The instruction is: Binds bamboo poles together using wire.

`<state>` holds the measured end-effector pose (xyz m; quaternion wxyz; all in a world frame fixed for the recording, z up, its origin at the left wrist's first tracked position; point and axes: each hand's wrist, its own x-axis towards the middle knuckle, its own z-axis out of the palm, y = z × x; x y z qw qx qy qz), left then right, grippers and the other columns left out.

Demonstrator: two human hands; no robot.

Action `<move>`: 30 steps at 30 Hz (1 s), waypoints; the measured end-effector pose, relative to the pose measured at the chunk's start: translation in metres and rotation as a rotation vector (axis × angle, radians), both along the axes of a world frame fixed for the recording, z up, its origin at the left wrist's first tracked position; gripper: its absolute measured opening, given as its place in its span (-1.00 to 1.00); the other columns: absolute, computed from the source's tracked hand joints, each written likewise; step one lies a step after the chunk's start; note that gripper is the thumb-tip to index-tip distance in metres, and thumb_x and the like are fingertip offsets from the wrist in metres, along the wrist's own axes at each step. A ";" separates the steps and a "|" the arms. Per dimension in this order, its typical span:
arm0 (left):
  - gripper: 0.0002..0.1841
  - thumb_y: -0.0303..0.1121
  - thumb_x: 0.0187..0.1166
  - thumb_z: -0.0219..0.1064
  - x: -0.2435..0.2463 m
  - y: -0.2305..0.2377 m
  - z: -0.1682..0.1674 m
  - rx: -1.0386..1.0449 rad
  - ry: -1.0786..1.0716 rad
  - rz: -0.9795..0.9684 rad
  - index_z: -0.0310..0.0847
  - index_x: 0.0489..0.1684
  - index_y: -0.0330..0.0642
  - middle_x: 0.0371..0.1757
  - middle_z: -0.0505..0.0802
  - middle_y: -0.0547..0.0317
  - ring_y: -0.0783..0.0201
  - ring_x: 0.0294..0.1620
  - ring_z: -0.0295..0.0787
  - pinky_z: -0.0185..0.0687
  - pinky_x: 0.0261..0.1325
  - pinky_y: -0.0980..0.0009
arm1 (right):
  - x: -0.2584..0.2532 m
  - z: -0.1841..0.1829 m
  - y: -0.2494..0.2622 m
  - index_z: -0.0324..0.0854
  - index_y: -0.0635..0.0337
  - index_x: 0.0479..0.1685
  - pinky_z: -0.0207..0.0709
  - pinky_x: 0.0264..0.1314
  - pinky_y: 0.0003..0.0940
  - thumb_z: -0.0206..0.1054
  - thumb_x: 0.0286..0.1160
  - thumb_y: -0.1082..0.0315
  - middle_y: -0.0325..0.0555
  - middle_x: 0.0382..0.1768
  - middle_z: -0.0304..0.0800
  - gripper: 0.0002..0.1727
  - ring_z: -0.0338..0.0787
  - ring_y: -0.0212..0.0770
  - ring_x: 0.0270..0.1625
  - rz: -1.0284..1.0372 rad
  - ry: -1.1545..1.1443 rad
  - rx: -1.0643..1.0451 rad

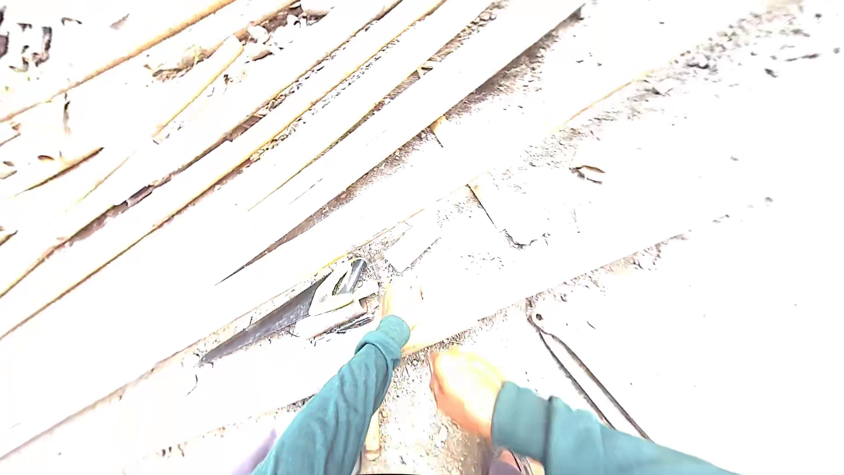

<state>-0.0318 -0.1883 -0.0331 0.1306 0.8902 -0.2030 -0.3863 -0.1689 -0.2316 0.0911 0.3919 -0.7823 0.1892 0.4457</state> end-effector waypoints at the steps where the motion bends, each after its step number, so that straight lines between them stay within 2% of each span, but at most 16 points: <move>1: -0.61 -0.18 0.85 0.04 0.001 0.002 0.000 -0.022 0.008 -0.010 0.81 -0.06 -0.18 -0.04 0.87 -0.06 -0.01 0.17 0.80 0.59 0.36 -0.05 | 0.014 -0.002 -0.014 0.65 0.38 0.13 0.54 0.30 0.27 0.07 0.74 0.26 0.33 0.13 0.76 -0.63 0.74 0.29 0.30 0.005 -0.018 -0.022; 4: -0.59 -0.19 0.84 0.06 0.001 0.010 -0.003 -0.114 0.028 -0.050 0.78 -0.15 -0.31 -0.13 0.85 -0.14 -0.07 0.09 0.80 0.59 0.30 -0.08 | 0.045 -0.009 -0.048 0.66 0.34 0.11 0.54 0.27 0.21 0.06 0.77 0.26 0.28 0.09 0.76 -0.65 0.75 0.23 0.27 0.149 -0.064 -0.129; 7: -0.61 -0.20 0.81 0.09 0.001 0.013 0.003 -0.167 0.069 -0.052 0.77 -0.17 -0.32 -0.12 0.85 -0.13 -0.05 0.09 0.81 0.61 0.29 -0.05 | 0.068 -0.007 -0.061 0.62 0.33 0.21 0.54 0.33 0.17 0.11 0.76 0.35 0.25 0.13 0.75 -0.70 0.73 0.22 0.30 0.363 -0.094 -0.236; 10: -0.60 -0.17 0.80 0.13 0.005 0.020 -0.004 -0.273 0.130 -0.057 0.79 -0.22 -0.30 -0.17 0.86 -0.04 0.05 0.02 0.81 0.62 0.26 0.02 | 0.082 -0.025 -0.075 0.67 0.35 0.16 0.54 0.31 0.25 0.22 0.70 0.32 0.28 0.11 0.76 -0.71 0.73 0.29 0.28 0.449 -0.104 -0.299; 13: -0.59 -0.14 0.78 0.16 0.009 0.025 -0.008 -0.361 0.181 -0.078 0.79 -0.32 -0.27 -0.26 0.84 0.05 0.16 -0.09 0.78 0.61 0.17 0.10 | 0.092 -0.049 -0.097 0.75 0.29 -0.03 0.53 0.24 0.27 0.29 0.68 0.13 0.21 -0.03 0.81 -0.65 0.76 0.23 0.17 0.435 -0.043 -0.304; 16: -0.60 -0.14 0.77 0.18 0.010 0.026 -0.008 -0.383 0.215 -0.055 0.80 -0.31 -0.26 -0.27 0.83 0.06 0.19 -0.11 0.76 0.60 0.15 0.13 | 0.098 -0.059 -0.113 0.78 0.20 -0.08 0.54 0.17 0.24 0.30 0.67 0.02 0.11 -0.11 0.83 -0.61 0.78 0.16 0.09 0.465 0.014 -0.283; 19: -0.64 -0.19 0.77 0.17 0.011 0.026 -0.005 -0.409 0.253 0.096 0.85 -0.20 -0.21 -0.20 0.90 0.13 0.27 -0.05 0.81 0.64 0.22 0.20 | 0.088 -0.042 -0.107 0.77 0.16 0.01 0.53 0.17 0.27 0.19 0.73 0.08 0.14 -0.08 0.83 -0.64 0.78 0.19 0.12 0.482 0.058 -0.276; 22: -0.66 -0.24 0.80 0.17 0.014 0.024 -0.003 -0.483 0.256 0.268 0.85 -0.24 -0.20 -0.26 0.91 0.23 0.39 -0.17 0.82 0.68 0.13 0.30 | 0.056 -0.024 -0.086 0.72 0.23 0.00 0.57 0.06 0.32 0.13 0.75 0.11 0.23 -0.18 0.81 -0.62 0.81 0.27 0.02 0.337 0.045 -0.243; 26: -0.67 -0.26 0.78 0.22 0.009 0.025 -0.003 -0.556 0.205 0.338 0.84 -0.34 -0.17 -0.37 0.89 0.30 0.47 -0.29 0.77 0.66 -0.01 0.38 | 0.033 -0.026 -0.073 0.73 0.22 -0.03 0.56 -0.02 0.19 0.13 0.75 0.16 0.12 -0.26 0.78 -0.66 0.79 0.13 -0.12 0.096 0.053 -0.157; 28: -0.68 -0.28 0.75 0.24 0.006 0.027 -0.003 -0.613 0.185 0.317 0.84 -0.38 -0.17 -0.39 0.86 0.29 0.45 -0.30 0.75 0.64 -0.04 0.37 | 0.053 -0.031 -0.080 0.76 0.23 -0.07 0.57 0.03 0.22 0.15 0.74 0.17 0.14 -0.24 0.80 -0.65 0.80 0.15 -0.06 0.148 0.008 -0.207; 30: -0.68 -0.26 0.73 0.25 0.002 0.029 -0.004 -0.659 0.160 0.266 0.85 -0.39 -0.17 -0.40 0.86 0.30 0.47 -0.32 0.73 0.63 -0.08 0.39 | 0.077 -0.034 -0.084 0.80 0.17 -0.09 0.58 0.08 0.20 0.20 0.70 0.17 0.09 -0.20 0.83 -0.69 0.81 0.12 -0.02 0.289 -0.035 -0.264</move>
